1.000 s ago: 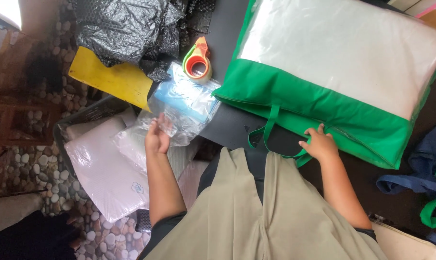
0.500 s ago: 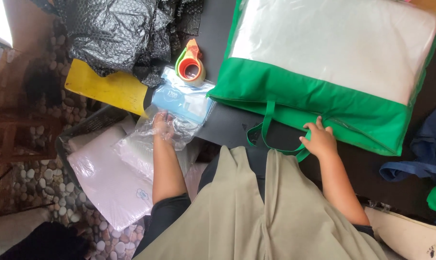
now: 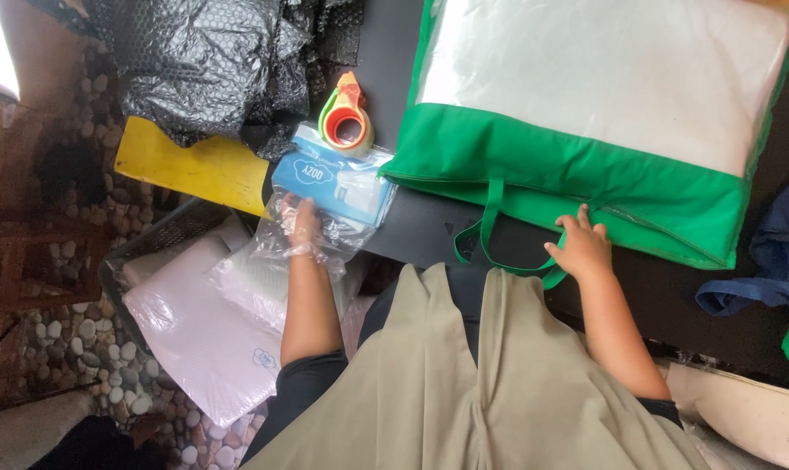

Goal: The person places a white wrapped item into a green tote bag, then adds a small blue box. They use a feather duster to wipe the exterior of the bag and the items inside before folding the bag closed.

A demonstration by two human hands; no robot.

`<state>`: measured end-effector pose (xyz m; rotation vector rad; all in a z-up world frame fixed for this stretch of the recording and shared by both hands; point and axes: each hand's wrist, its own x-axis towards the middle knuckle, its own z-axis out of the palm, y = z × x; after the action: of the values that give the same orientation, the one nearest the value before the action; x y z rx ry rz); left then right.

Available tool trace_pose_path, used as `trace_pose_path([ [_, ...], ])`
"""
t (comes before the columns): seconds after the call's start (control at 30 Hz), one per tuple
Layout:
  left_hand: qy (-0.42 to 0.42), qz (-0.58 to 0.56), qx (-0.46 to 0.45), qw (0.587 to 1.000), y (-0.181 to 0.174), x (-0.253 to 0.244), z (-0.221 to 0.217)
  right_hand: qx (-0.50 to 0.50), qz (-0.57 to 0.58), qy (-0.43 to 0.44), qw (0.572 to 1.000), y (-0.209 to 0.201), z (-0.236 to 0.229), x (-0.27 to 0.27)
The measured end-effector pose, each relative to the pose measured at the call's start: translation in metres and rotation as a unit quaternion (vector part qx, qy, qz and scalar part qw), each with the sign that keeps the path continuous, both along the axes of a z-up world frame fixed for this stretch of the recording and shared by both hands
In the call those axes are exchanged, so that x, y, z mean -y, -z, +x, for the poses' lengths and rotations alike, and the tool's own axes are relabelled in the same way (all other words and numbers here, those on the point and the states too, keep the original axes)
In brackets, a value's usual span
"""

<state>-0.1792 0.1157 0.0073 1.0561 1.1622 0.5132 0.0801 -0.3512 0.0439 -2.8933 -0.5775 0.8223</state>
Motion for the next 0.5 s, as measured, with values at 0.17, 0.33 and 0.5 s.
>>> trace_pose_path([
  [0.17, -0.029, 0.141, -0.162, 0.976, 0.099, -0.042, -0.014, -0.026, -0.014, -0.019, 0.999, -0.002, -0.003, -0.018],
  [0.33, -0.052, 0.157, -0.256, 0.952, 0.17, -0.06, -0.018, -0.024, 0.064, -0.077, 0.995, -0.061, -0.04, -0.082],
  [0.5, -0.034, -0.075, -0.115, 0.99, 0.117, -0.026, -0.026, -0.099, 0.135, -0.133, 0.977, -0.107, -0.067, -0.149],
])
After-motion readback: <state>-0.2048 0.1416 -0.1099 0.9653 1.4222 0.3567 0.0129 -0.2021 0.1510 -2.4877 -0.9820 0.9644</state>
